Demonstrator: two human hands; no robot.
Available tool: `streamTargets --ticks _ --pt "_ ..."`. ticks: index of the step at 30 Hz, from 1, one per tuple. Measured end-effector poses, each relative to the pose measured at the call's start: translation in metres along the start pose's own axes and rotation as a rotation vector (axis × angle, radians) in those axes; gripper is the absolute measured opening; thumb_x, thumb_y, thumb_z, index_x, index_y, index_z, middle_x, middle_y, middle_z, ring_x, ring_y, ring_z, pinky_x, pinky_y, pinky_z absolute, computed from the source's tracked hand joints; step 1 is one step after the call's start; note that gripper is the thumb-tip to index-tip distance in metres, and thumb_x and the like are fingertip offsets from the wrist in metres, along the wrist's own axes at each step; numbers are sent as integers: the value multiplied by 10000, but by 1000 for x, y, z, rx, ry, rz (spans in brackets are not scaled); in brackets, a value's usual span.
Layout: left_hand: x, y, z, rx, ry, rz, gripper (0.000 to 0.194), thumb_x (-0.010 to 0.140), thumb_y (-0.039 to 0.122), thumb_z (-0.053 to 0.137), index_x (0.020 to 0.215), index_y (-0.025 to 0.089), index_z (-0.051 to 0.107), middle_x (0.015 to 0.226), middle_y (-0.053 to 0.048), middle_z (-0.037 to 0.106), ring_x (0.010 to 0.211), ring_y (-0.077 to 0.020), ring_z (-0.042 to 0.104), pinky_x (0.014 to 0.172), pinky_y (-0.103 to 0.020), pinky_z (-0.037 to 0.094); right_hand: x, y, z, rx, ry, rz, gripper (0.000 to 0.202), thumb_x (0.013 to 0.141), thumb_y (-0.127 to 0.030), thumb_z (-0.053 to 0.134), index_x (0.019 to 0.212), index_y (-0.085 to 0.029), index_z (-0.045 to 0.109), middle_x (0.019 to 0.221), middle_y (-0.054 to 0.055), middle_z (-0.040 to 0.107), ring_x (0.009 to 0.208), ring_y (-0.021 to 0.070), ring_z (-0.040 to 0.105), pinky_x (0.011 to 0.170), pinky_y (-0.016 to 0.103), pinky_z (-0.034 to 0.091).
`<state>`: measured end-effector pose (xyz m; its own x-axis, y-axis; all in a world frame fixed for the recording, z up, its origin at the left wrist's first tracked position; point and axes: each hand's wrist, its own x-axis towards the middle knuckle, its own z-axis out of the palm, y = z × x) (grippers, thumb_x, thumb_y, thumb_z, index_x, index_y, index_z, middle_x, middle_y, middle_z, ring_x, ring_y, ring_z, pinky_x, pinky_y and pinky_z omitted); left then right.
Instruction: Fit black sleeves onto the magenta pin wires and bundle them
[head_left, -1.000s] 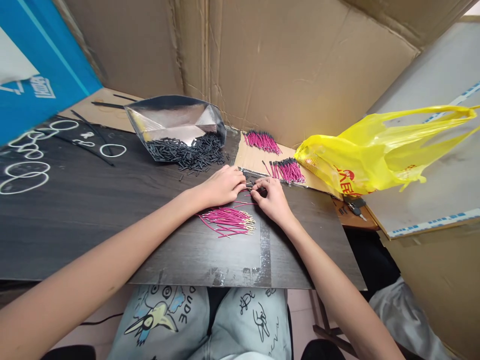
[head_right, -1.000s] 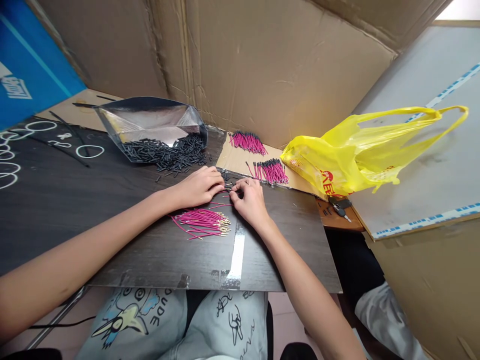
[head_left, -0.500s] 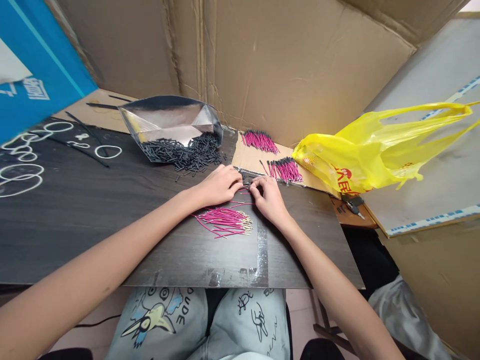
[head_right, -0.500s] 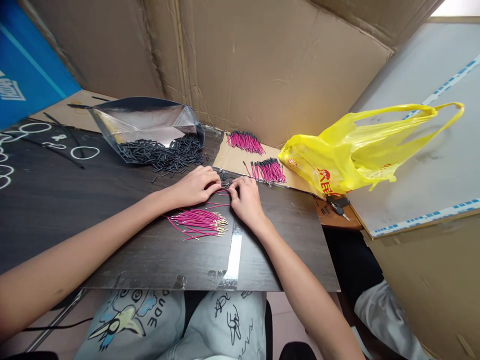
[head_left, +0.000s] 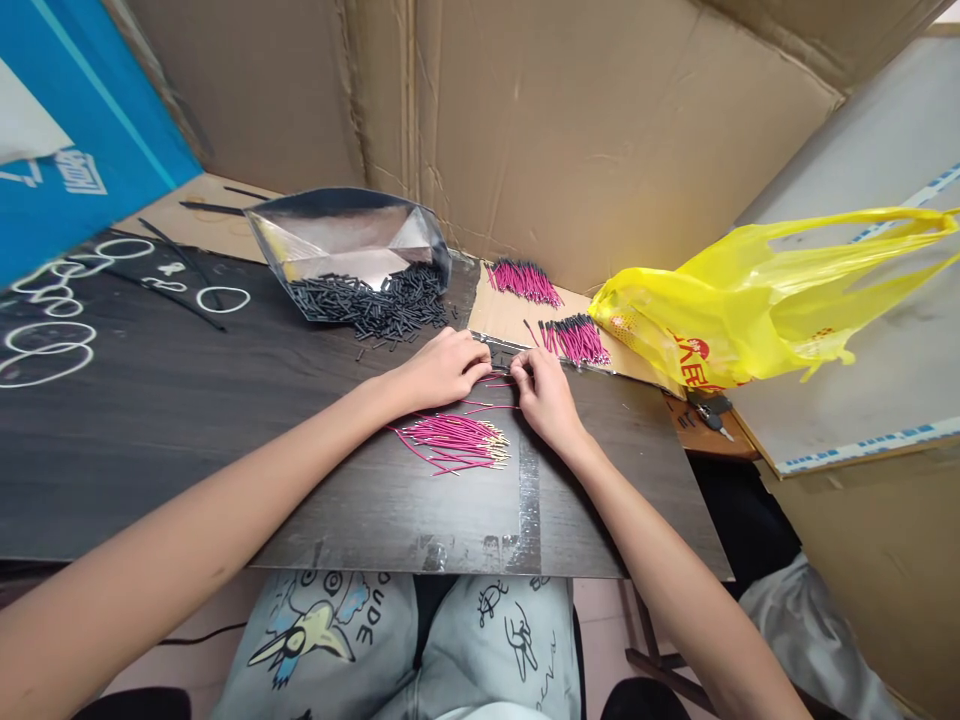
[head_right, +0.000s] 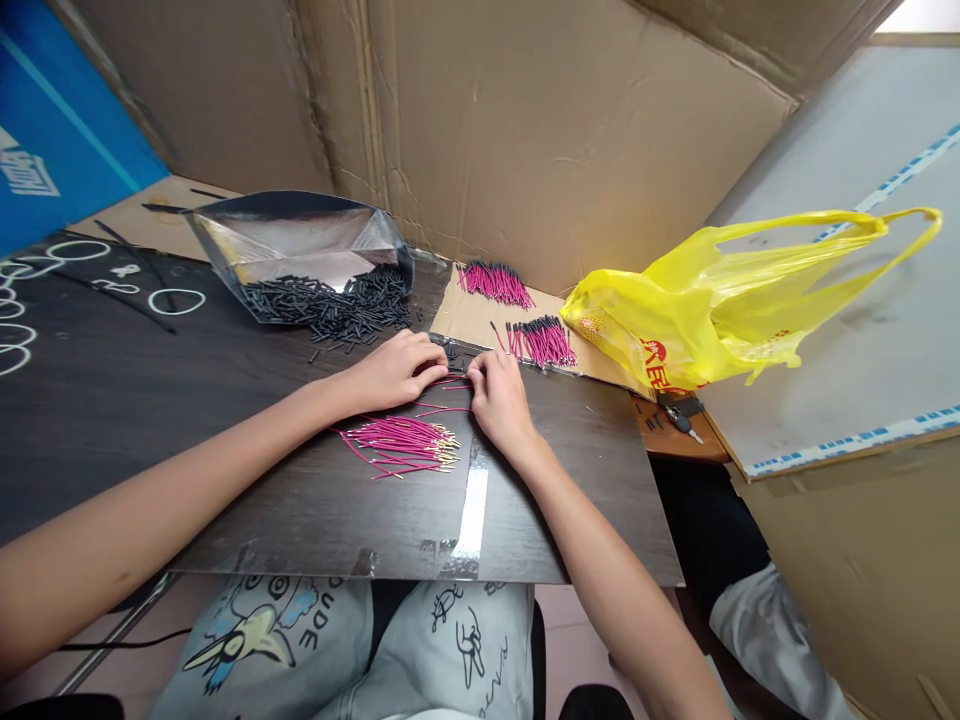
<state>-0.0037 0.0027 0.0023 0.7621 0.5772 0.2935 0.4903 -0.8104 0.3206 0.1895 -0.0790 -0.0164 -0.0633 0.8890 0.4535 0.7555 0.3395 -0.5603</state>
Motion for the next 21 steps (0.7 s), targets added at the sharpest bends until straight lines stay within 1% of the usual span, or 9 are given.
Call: streamTargets --ticks 5,11,21 --pt "0 -3 4 1 1 16 289 1004 313 433 903 162 658 892 -73 628 890 -216 527 875 -361 358 0 2 0 -1 10 -17 121 966 -145 432 889 -230 472 966 74 596 954 250 521 903 382 422" --pt "0 -5 6 15 -3 12 333 1021 332 397 903 154 653 903 -79 628 898 -216 529 879 -359 353 1 5 0 5 0 -29 121 955 -134 437 875 -220 464 945 75 586 938 250 508 892 379 406" --pt "1 -5 6 41 -7 22 335 1026 324 393 898 153 651 893 -75 632 890 -208 530 874 -352 350 0 5 0 -4 2 -60 137 948 -107 434 876 -218 470 949 77 587 939 252 509 884 377 405"
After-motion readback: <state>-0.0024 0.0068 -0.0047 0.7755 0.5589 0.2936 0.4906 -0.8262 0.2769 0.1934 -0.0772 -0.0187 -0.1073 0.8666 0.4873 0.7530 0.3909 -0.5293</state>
